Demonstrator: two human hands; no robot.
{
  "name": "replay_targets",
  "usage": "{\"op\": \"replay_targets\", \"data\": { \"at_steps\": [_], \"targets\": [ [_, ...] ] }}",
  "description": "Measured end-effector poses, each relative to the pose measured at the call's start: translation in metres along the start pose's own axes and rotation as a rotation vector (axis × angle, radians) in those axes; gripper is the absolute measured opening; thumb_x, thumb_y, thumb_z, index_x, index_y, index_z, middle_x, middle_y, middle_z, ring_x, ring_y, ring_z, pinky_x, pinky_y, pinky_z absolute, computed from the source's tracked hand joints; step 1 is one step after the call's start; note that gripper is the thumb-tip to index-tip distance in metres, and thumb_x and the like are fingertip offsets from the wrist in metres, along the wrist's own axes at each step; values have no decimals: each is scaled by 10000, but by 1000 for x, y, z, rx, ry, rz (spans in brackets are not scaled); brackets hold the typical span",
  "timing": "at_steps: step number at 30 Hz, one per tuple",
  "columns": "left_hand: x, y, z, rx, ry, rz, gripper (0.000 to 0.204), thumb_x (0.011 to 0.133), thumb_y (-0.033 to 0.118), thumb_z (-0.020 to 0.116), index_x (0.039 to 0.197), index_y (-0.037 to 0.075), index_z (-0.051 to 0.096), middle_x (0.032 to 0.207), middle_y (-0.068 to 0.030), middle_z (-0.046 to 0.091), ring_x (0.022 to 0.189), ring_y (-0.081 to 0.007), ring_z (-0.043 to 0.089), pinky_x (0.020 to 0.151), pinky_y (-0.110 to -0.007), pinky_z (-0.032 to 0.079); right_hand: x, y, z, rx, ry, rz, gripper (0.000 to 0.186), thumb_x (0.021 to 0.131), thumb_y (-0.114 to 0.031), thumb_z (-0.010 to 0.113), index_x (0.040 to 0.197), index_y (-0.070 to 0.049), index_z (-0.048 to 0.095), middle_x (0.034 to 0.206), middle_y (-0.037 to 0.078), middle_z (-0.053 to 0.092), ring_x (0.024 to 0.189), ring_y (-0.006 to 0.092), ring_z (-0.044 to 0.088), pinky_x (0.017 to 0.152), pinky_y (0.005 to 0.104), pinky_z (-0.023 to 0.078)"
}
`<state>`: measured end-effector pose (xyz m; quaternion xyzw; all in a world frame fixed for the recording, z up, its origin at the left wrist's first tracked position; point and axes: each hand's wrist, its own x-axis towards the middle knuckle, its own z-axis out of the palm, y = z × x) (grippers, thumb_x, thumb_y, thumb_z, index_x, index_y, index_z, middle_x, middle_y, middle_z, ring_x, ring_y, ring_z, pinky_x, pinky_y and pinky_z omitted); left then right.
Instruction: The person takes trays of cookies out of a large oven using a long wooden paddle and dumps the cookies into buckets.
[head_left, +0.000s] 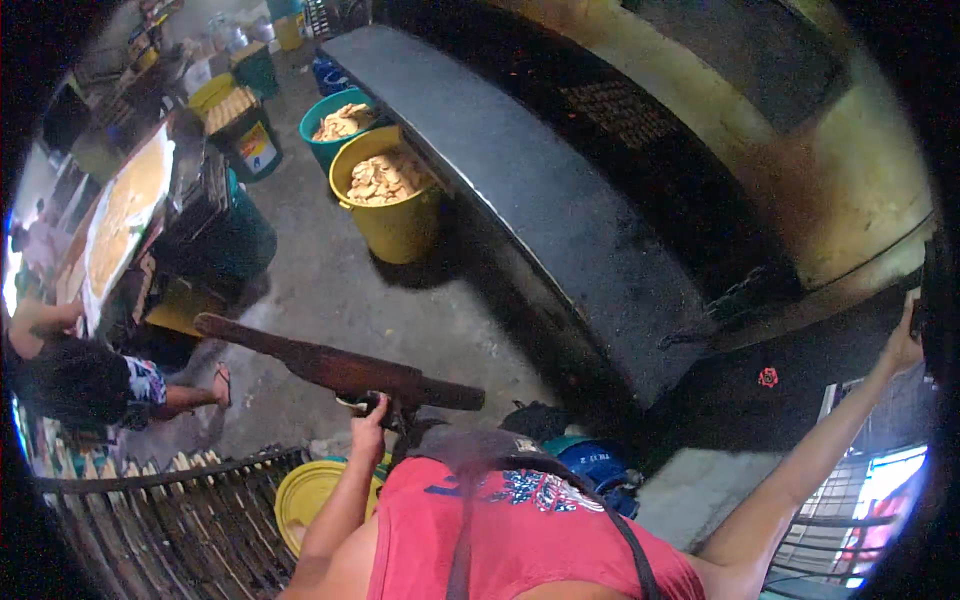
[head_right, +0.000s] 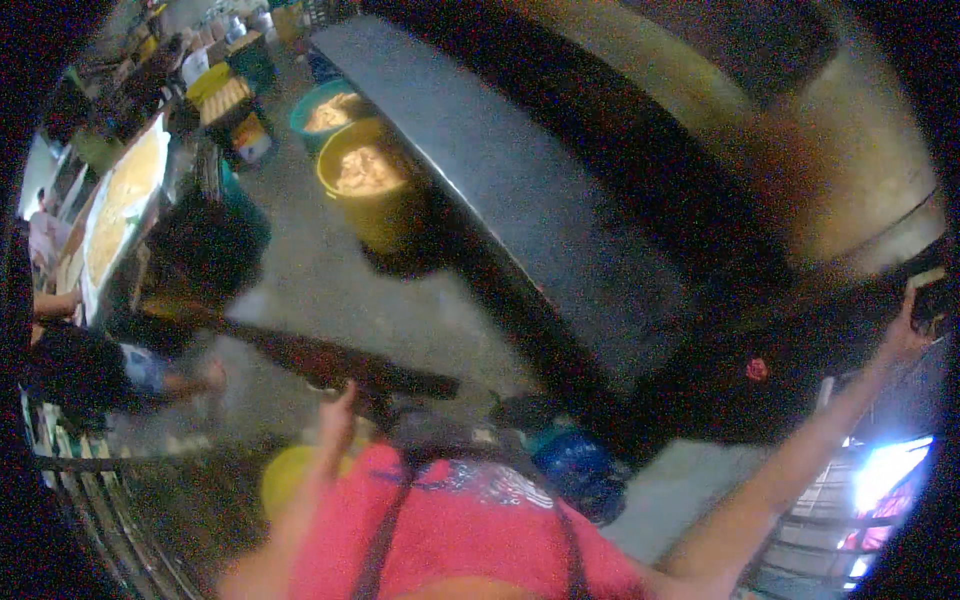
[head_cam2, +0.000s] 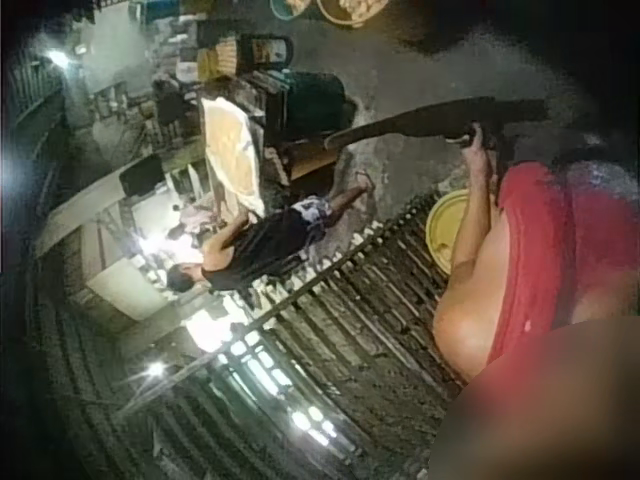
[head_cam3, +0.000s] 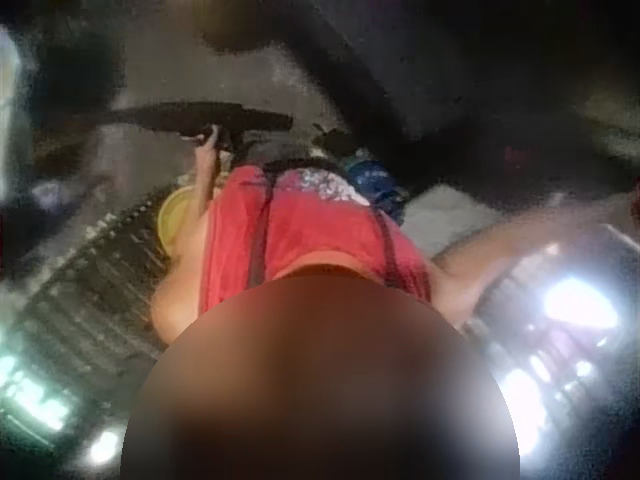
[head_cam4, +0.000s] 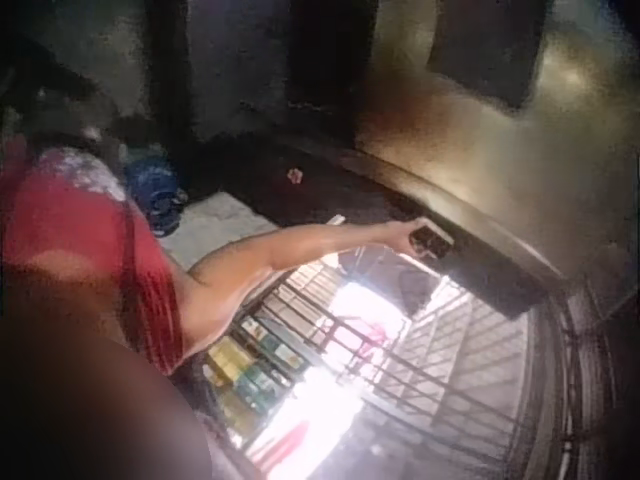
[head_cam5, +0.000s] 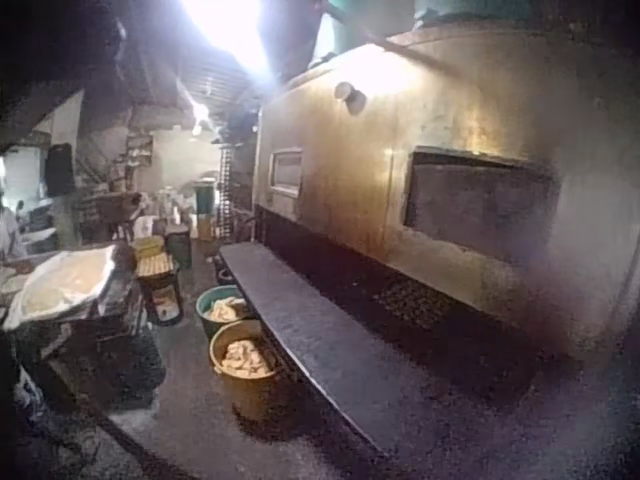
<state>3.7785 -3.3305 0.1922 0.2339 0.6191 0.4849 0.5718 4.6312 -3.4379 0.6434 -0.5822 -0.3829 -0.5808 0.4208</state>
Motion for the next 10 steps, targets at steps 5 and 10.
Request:
{"op": "replay_targets", "data": {
  "at_steps": [5, 10],
  "targets": [
    [15, 4, -6, 5, 83, -135, 278, 832, 172, 695, 1056, 32, 608, 998, -30, 621, 888, -158, 581, 842, -317, 449, -7, -19, -9, -5, -64, 180, 557, 609, -328, 876, 961, 51, 670, 971, 136, 687, 864, 222, 645, 727, 340, 511],
    [16, 21, 0, 73, 162, -65, 287, 850, 200, 681, 1069, 33, 599, 1011, -39, 615, 892, -156, 580, 825, -322, 455, 4, -13, -31, 1, -23, -89, 555, 634, -290, 867, 983, 77, 639, 982, 163, 670, 870, 247, 638, 795, 359, 516]
  ]
}}
